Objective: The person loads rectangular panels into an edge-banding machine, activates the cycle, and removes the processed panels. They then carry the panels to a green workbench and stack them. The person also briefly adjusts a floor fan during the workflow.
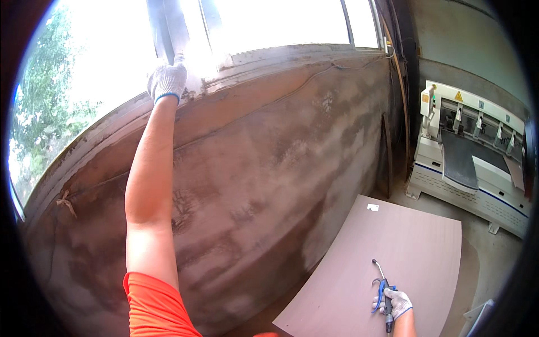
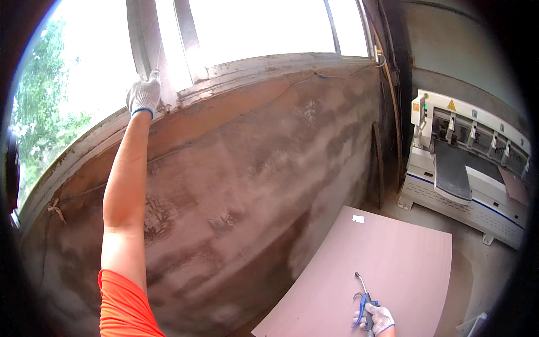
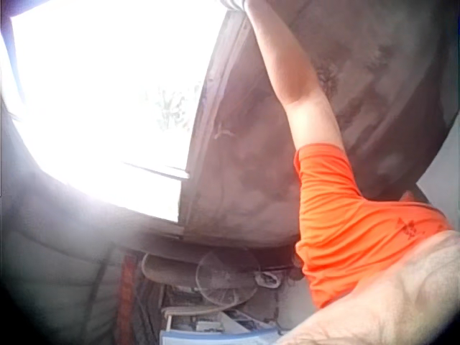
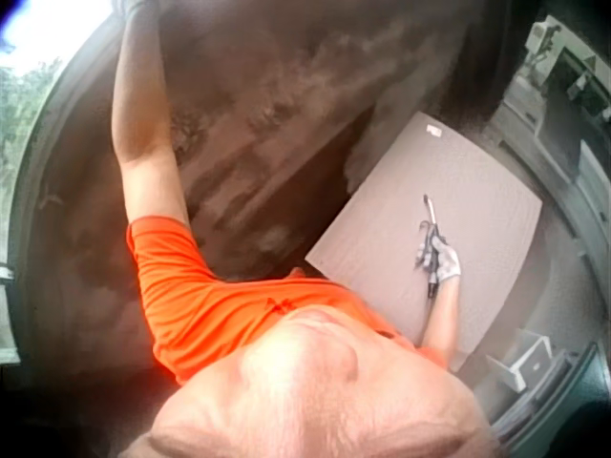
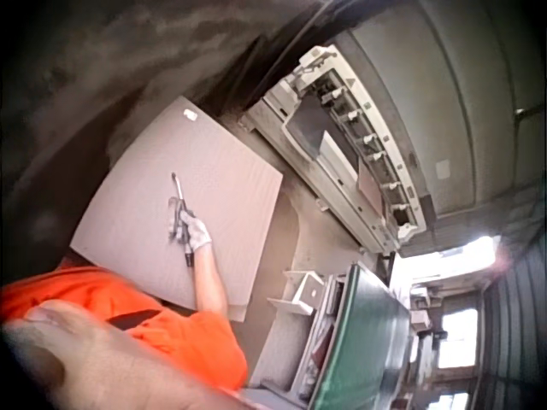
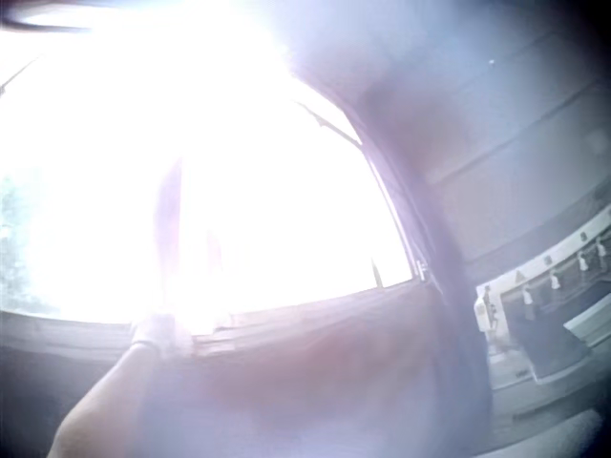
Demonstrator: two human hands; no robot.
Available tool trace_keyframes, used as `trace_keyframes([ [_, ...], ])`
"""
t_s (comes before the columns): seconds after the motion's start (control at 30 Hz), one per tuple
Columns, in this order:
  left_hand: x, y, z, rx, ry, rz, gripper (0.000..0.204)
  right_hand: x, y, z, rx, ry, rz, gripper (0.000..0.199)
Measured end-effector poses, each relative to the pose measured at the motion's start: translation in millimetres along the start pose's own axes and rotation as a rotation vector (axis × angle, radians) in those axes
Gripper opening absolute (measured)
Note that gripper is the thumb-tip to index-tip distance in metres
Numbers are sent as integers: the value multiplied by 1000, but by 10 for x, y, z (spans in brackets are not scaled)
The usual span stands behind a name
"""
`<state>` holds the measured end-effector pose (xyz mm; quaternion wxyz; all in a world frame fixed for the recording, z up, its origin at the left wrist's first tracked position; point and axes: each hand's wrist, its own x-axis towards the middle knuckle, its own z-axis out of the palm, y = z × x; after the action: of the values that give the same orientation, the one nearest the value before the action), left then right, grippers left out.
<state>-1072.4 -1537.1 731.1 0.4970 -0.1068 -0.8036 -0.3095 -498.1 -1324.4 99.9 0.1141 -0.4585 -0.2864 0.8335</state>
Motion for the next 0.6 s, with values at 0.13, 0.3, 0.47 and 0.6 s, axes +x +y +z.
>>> trace_keyframes([
  [0.13,-146,150,101,-103,97,25,68,-27,100,-89,9,33,-32,28],
  [0.3,-392,682,536,98,147,941,46,-328,189,-116,46,86,-81,24],
  [0.47,-301,651,663,434,-179,1157,30,-921,520,-203,208,70,-213,22],
  [0.6,-21,248,666,224,51,1109,42,-1320,861,-598,227,328,-217,25],
])
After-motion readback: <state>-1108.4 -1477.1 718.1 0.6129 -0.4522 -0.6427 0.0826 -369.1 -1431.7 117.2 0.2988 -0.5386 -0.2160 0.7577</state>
